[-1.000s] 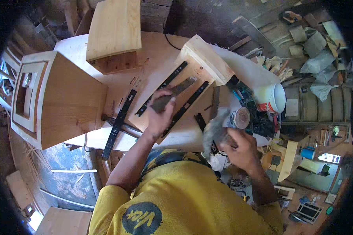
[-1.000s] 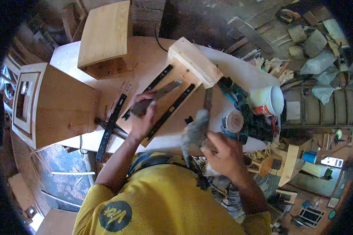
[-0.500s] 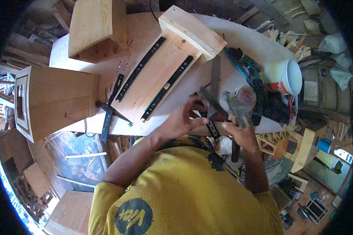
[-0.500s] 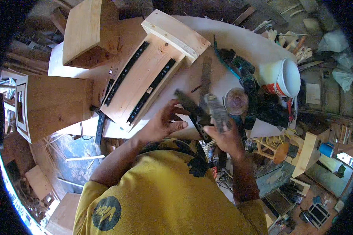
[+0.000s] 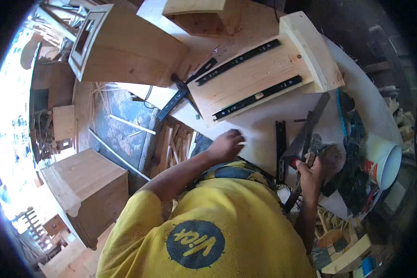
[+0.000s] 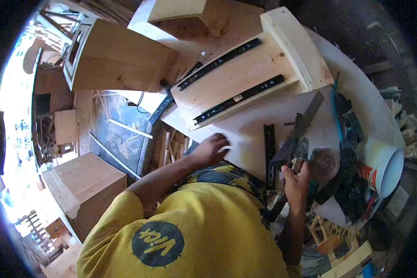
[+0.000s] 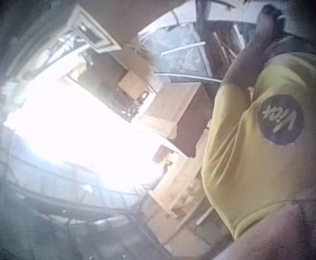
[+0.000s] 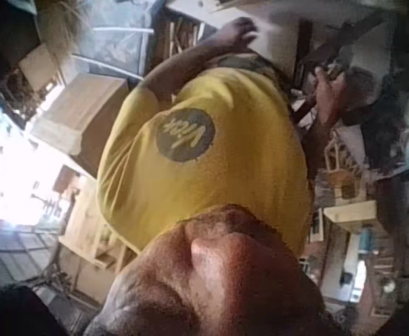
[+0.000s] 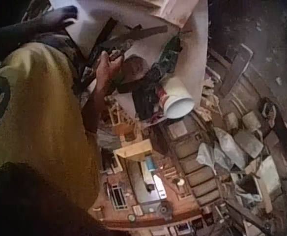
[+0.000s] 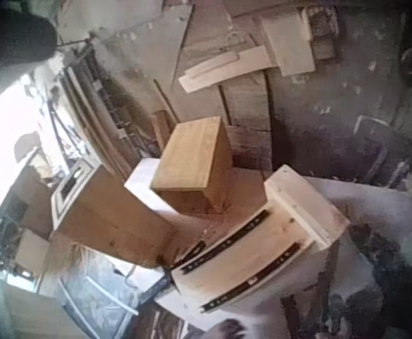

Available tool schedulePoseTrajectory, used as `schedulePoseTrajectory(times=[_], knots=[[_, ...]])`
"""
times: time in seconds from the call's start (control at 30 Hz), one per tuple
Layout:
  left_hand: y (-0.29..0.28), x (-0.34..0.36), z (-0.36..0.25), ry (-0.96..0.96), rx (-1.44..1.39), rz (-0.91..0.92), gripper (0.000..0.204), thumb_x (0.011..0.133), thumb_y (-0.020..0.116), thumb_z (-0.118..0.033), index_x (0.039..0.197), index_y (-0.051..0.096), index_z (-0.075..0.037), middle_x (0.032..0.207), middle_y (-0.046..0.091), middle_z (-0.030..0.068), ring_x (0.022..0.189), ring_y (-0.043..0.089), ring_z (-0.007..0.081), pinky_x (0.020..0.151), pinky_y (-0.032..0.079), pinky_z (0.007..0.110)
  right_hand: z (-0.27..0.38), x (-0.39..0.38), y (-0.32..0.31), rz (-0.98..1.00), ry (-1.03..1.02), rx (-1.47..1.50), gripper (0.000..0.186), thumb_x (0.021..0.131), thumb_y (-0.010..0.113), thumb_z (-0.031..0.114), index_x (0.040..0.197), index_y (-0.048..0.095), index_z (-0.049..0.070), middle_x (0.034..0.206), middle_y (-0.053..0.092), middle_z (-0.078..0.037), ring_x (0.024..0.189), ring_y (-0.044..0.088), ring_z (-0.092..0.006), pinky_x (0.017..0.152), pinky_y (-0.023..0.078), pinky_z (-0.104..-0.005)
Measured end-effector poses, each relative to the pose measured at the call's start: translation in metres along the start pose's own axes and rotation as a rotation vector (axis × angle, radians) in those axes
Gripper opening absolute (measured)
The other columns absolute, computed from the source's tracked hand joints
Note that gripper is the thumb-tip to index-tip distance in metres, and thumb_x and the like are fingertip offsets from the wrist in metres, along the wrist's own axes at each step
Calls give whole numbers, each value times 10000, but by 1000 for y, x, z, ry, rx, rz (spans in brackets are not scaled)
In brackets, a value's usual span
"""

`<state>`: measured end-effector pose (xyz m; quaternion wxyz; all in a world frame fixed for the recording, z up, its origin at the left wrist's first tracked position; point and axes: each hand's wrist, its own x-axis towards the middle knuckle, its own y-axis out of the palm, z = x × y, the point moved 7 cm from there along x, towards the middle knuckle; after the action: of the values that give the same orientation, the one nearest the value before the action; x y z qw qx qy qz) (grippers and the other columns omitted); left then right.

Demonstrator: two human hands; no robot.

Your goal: Measuring and installing metal drawer slides onto a wooden drawer box using a drill and square.

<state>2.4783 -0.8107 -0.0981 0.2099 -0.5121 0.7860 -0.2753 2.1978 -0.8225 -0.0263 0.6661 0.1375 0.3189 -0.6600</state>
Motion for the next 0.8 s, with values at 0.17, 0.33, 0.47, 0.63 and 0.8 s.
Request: schedulePoseTrajectory(times=[0.17,0.33,0.47,0.63,0.8], knots=[[-109,-99,96,-463,329,-317,383,725,720,-167,1051,569,-33,1063,568,171,1036,517,376,871,445,440,-47,43,6,-120,-39,-271,242,773,633,69,971,505,16,841,556,-80,690,562,-169,632,464,-317],[-169,-78,166,-488,502,-549,607,710,743,-231,1233,487,-59,1184,521,161,1103,481,358,935,383,454,-74,62,16,-235,-103,-403,397,771,656,117,1117,488,17,928,601,-140,776,632,-224,653,519,-337],[-177,-51,203,-488,469,-299,416,745,698,-276,1069,550,-61,1017,551,140,987,532,332,829,436,448,-65,53,22,-286,-39,-665,687,747,683,225,1314,401,-42,1184,560,-295,1072,577,-410,896,449,-426],[-188,-74,200,-423,283,-277,365,771,666,-254,1037,530,-45,935,571,187,872,577,381,728,482,446,-41,45,32,-326,55,-870,545,748,689,207,1202,493,-22,1093,586,-274,1022,582,-402,871,453,-429],[-207,-151,171,-522,161,-259,415,748,688,-205,1091,517,-45,972,603,193,864,615,392,736,510,437,-23,28,31,-323,-70,-933,412,759,695,202,1077,551,-16,1057,589,-239,1011,566,-390,869,442,-429]])
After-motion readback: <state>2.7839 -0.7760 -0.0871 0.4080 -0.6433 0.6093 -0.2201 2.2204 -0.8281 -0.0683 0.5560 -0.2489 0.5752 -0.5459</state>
